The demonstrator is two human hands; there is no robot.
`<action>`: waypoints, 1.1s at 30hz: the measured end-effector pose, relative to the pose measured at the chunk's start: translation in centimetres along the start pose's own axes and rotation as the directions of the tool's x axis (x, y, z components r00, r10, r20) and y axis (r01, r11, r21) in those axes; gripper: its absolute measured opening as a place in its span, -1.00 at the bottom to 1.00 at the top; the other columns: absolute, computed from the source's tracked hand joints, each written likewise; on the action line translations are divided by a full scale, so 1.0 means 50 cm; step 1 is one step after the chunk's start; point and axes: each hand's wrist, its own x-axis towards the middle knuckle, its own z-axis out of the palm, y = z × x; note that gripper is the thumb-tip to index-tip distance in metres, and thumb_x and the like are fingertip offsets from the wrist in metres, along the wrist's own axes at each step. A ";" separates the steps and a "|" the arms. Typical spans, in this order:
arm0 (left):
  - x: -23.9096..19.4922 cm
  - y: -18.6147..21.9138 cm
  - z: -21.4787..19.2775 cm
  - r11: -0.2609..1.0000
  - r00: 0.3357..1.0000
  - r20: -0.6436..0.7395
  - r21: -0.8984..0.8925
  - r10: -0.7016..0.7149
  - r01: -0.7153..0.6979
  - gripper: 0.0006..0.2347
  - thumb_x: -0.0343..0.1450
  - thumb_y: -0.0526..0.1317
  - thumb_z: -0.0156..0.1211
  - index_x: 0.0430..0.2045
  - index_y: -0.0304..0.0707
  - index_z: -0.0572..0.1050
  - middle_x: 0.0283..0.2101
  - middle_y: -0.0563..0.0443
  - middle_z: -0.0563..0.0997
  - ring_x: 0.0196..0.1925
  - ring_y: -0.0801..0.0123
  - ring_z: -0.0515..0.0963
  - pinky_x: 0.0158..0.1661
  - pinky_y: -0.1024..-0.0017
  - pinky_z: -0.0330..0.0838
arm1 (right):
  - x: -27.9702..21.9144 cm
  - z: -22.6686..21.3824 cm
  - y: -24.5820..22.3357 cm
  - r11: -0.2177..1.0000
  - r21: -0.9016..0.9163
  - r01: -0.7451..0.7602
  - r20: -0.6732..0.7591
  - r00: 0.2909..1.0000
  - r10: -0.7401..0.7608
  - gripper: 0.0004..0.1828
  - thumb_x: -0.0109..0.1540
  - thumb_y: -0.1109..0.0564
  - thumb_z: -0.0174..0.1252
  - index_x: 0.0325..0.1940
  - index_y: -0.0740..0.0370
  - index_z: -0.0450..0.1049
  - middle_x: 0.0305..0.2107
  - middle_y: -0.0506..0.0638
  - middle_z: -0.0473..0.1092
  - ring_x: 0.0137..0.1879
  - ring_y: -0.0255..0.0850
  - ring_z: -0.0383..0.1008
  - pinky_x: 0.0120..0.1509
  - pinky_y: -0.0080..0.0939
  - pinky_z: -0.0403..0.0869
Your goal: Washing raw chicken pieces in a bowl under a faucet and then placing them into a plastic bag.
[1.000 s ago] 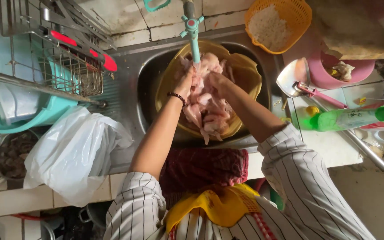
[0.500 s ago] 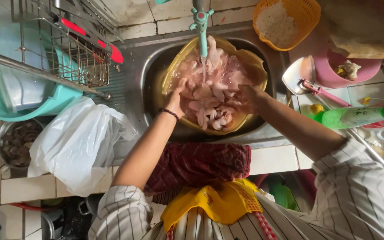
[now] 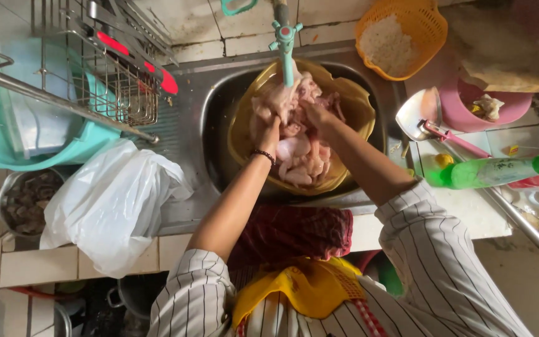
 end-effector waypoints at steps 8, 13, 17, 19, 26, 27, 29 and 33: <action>0.046 0.039 -0.091 0.916 0.920 0.259 0.201 0.293 -0.348 -0.51 0.35 0.11 0.26 0.15 0.00 0.49 0.23 -0.04 0.55 0.32 0.15 0.48 0.27 0.22 0.40 | -0.330 0.039 -0.161 0.862 -0.476 0.174 0.031 0.983 -0.182 -0.44 0.17 -0.04 0.36 0.27 -0.26 0.49 0.14 0.16 0.43 0.20 0.29 0.46 0.15 0.41 0.46; 0.060 0.104 -0.135 0.940 0.972 0.231 0.340 -0.040 -0.042 -0.40 0.40 0.31 -0.07 0.02 -0.24 0.54 0.12 -0.06 0.58 0.29 0.07 0.45 0.19 0.17 0.34 | -0.170 -0.057 -0.143 0.918 -0.284 0.275 -0.176 0.927 -0.332 -0.57 0.14 0.07 0.32 0.11 -0.09 0.56 -0.19 0.10 0.51 -0.02 -0.10 0.58 -0.01 -0.05 0.59; 0.204 0.025 -0.057 0.844 0.895 0.422 0.525 -0.144 -0.112 -0.40 0.57 0.21 -0.60 0.44 0.01 0.17 0.51 0.08 0.17 0.54 0.28 0.12 0.47 0.25 -0.03 | 0.101 -0.150 -0.055 0.956 -0.136 0.259 0.019 0.966 -0.259 -0.56 0.33 -0.20 0.11 0.03 0.19 0.49 -0.25 -0.07 0.46 -0.26 -0.31 0.40 -0.21 -0.34 0.41; 0.216 0.041 -0.025 0.860 0.884 0.457 0.485 -0.094 -0.160 -0.41 0.55 0.20 -0.52 0.42 0.00 0.20 0.49 0.04 0.20 0.51 0.23 0.15 0.45 0.24 0.01 | 0.090 -0.093 -0.087 0.948 -0.230 0.220 0.033 0.975 -0.218 -0.32 0.22 -0.44 -0.03 0.05 0.16 0.50 -0.28 -0.01 0.44 -0.28 -0.25 0.37 -0.27 -0.25 0.35; 0.180 0.063 -0.016 0.894 0.815 0.546 0.244 0.195 -0.377 -0.45 0.43 0.15 0.02 0.29 -0.08 0.38 0.37 -0.17 0.41 0.37 -0.07 0.40 0.32 0.14 0.29 | 0.087 -0.036 -0.066 0.907 -0.091 0.410 0.101 0.910 -0.401 -0.60 0.24 -0.31 0.35 0.07 -0.18 0.64 -0.16 0.00 0.59 -0.15 -0.30 0.61 0.04 -0.49 0.50; 0.194 0.027 -0.010 0.893 0.818 0.544 0.251 0.190 -0.374 -0.45 0.43 0.15 0.02 0.29 -0.08 0.38 0.37 -0.17 0.41 0.37 -0.07 0.40 0.32 0.14 0.29 | 0.087 -0.026 -0.064 0.910 -0.086 0.407 0.106 0.911 -0.397 -0.60 0.24 -0.31 0.35 0.07 -0.18 0.64 -0.16 0.00 0.59 -0.15 -0.30 0.61 0.04 -0.49 0.50; 0.221 -0.037 0.011 0.944 0.735 0.606 -0.294 0.304 -0.148 -0.73 0.32 -0.15 0.29 -0.17 -0.16 0.47 -0.34 0.15 0.55 -0.31 0.52 0.58 -0.41 0.68 0.49 | 0.083 -0.015 -0.071 0.810 -0.254 0.529 0.246 0.845 -0.475 -0.44 0.37 -0.35 0.12 0.19 0.09 0.56 -0.16 0.12 0.51 -0.04 -0.26 0.56 0.14 -0.41 0.49; 0.054 0.091 -0.116 0.874 0.597 0.717 -0.034 0.359 -0.485 -0.84 0.24 -0.29 0.39 -0.36 -0.19 0.58 -0.45 0.04 0.63 -0.41 0.34 0.59 -0.44 0.39 0.51 | -0.147 0.011 -0.176 0.974 -0.153 0.169 0.181 0.973 -0.140 -0.46 0.16 -0.17 0.37 -0.06 0.35 0.56 -0.26 0.23 0.58 -0.21 -0.02 0.66 -0.08 0.06 0.61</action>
